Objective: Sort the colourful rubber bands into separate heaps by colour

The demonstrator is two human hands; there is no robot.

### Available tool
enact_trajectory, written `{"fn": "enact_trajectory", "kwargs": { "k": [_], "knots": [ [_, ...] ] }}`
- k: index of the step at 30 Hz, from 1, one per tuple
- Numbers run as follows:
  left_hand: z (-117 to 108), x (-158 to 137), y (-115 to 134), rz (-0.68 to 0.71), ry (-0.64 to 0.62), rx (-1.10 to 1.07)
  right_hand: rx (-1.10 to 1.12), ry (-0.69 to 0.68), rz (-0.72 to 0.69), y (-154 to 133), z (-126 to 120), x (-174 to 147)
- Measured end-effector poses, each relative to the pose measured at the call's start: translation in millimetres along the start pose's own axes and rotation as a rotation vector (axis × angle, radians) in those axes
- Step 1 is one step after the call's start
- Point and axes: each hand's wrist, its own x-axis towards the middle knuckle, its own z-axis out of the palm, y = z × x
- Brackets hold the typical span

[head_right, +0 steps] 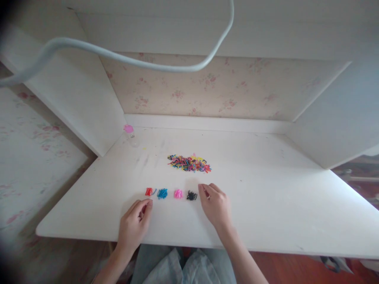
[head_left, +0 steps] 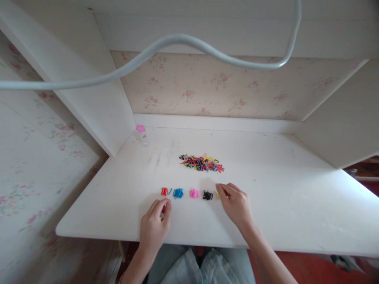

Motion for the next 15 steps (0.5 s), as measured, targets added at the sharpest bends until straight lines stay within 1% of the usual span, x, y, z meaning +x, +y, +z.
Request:
{"fn": "enact_trajectory", "kwargs": {
  "k": [3,6,10,12,15],
  "knots": [
    [1.9,3.4,2.5,0.032,0.021,0.173,-0.005,0.007,0.117,31.7,-6.9,-1.0],
    [3.7,8.8,8.0,0.05,-0.001,0.385,0.039,-0.047,0.181,49.0,-7.7,-7.8],
    [3.2,17.6,19.1,0.035,-0.056,0.623,0.099,-0.066,0.187,52.2,-6.4,-13.7],
    [1.4,22.5,24.4,0.027,-0.121,0.708,0.097,-0.064,0.165,51.8,-5.9,-13.8],
    [-1.8,29.5,29.3,0.017,-0.23,0.78,0.096,-0.057,0.133,53.0,-5.5,-13.3]
  ]
}}
